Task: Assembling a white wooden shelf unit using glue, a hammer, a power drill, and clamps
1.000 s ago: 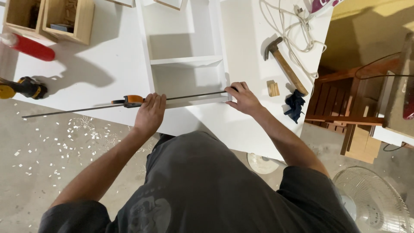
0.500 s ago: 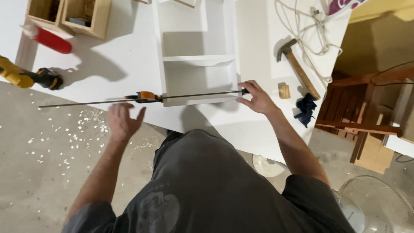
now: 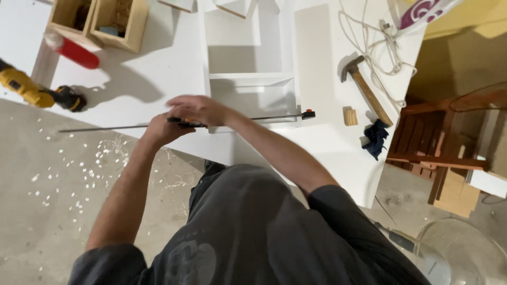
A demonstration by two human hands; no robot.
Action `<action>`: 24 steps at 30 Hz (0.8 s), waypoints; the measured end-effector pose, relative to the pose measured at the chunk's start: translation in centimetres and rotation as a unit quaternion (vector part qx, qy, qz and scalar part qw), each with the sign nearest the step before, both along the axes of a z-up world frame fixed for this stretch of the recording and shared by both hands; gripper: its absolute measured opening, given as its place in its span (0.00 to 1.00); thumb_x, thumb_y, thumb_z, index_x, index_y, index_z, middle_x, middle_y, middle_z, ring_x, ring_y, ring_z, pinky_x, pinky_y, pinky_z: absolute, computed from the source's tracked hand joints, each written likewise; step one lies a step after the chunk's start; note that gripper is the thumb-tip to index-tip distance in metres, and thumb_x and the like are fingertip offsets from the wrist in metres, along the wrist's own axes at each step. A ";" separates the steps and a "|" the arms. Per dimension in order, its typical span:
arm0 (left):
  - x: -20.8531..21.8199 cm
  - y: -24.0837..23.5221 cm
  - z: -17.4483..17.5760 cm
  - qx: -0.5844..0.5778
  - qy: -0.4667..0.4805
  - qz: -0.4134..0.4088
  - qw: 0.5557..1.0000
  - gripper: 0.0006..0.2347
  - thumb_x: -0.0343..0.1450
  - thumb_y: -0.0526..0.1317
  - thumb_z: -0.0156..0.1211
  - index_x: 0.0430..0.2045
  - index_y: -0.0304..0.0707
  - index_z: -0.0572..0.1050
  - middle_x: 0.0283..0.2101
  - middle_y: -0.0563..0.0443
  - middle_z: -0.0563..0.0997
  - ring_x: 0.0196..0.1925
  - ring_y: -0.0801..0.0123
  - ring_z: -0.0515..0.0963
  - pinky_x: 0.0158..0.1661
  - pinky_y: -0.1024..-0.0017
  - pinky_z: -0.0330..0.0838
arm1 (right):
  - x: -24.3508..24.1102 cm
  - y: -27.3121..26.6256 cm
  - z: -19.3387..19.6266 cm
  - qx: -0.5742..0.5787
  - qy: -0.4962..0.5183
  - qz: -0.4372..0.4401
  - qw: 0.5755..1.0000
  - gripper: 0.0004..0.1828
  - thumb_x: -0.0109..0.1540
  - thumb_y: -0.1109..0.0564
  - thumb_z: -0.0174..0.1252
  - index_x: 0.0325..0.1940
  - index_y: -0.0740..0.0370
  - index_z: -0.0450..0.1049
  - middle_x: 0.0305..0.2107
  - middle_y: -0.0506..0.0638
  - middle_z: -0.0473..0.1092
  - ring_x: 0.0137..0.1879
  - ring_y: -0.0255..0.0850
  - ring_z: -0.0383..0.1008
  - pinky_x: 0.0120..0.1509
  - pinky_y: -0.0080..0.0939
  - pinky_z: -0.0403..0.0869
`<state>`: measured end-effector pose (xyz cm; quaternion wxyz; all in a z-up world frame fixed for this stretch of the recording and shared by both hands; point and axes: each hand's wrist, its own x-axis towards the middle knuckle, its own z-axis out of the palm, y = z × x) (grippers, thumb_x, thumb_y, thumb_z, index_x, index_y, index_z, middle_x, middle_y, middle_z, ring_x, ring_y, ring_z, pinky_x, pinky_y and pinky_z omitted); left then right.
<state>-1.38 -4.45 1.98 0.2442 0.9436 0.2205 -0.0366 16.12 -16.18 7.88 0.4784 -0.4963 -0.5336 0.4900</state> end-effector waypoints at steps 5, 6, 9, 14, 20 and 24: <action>-1.3 0.8 -2.7 0.032 -0.238 -0.073 0.968 0.19 0.63 0.50 0.78 0.24 0.36 0.73 0.23 0.39 0.81 0.27 0.37 0.81 0.27 0.46 0.76 | -3.0 3.6 -3.2 -0.079 -0.069 0.037 0.994 0.32 0.67 0.26 0.50 0.55 0.51 0.79 0.46 0.50 0.79 0.56 0.49 0.79 0.66 0.55 0.71; -1.1 0.8 -3.9 0.028 -0.238 -0.076 0.968 0.19 0.63 0.50 0.78 0.24 0.36 0.73 0.23 0.39 0.81 0.27 0.37 0.81 0.27 0.46 0.76 | -3.1 3.0 -1.5 -0.082 -0.068 0.033 0.994 0.32 0.67 0.26 0.50 0.55 0.51 0.79 0.46 0.50 0.79 0.56 0.49 0.79 0.66 0.55 0.71; -0.4 1.3 -5.1 0.087 0.049 -0.025 0.995 0.28 0.65 0.68 0.62 0.24 0.37 0.79 0.25 0.44 0.84 0.33 0.47 0.86 0.37 0.51 0.81 | -3.3 2.5 2.0 -0.126 -0.024 0.034 0.991 0.35 0.65 0.25 0.44 0.32 0.54 0.79 0.24 0.48 0.77 0.37 0.42 0.79 0.60 0.50 0.72; -0.2 1.3 -2.3 -0.038 0.111 -0.013 0.993 0.21 0.67 0.62 0.65 0.31 0.43 0.79 0.30 0.47 0.86 0.41 0.47 0.86 0.43 0.51 0.79 | -3.8 2.6 -0.2 -0.090 0.032 -0.092 0.991 0.42 0.64 0.22 0.42 0.15 0.56 0.74 0.11 0.50 0.71 0.18 0.36 0.76 0.37 0.35 0.76; -0.1 1.6 -1.3 -0.005 0.146 -0.017 0.989 0.22 0.67 0.63 0.64 0.35 0.43 0.74 0.35 0.45 0.86 0.42 0.49 0.87 0.46 0.53 0.80 | -4.2 1.2 4.3 -0.064 0.044 -0.075 0.994 0.38 0.67 0.27 0.42 0.20 0.56 0.75 0.15 0.51 0.72 0.25 0.39 0.76 0.45 0.42 0.74; 0.0 1.6 -1.3 -0.006 0.152 -0.016 0.988 0.22 0.67 0.63 0.63 0.33 0.42 0.76 0.33 0.46 0.86 0.41 0.49 0.87 0.45 0.53 0.80 | -4.0 1.6 1.8 -0.030 0.053 -0.085 0.994 0.37 0.70 0.30 0.40 0.20 0.55 0.76 0.16 0.49 0.72 0.27 0.38 0.76 0.46 0.40 0.74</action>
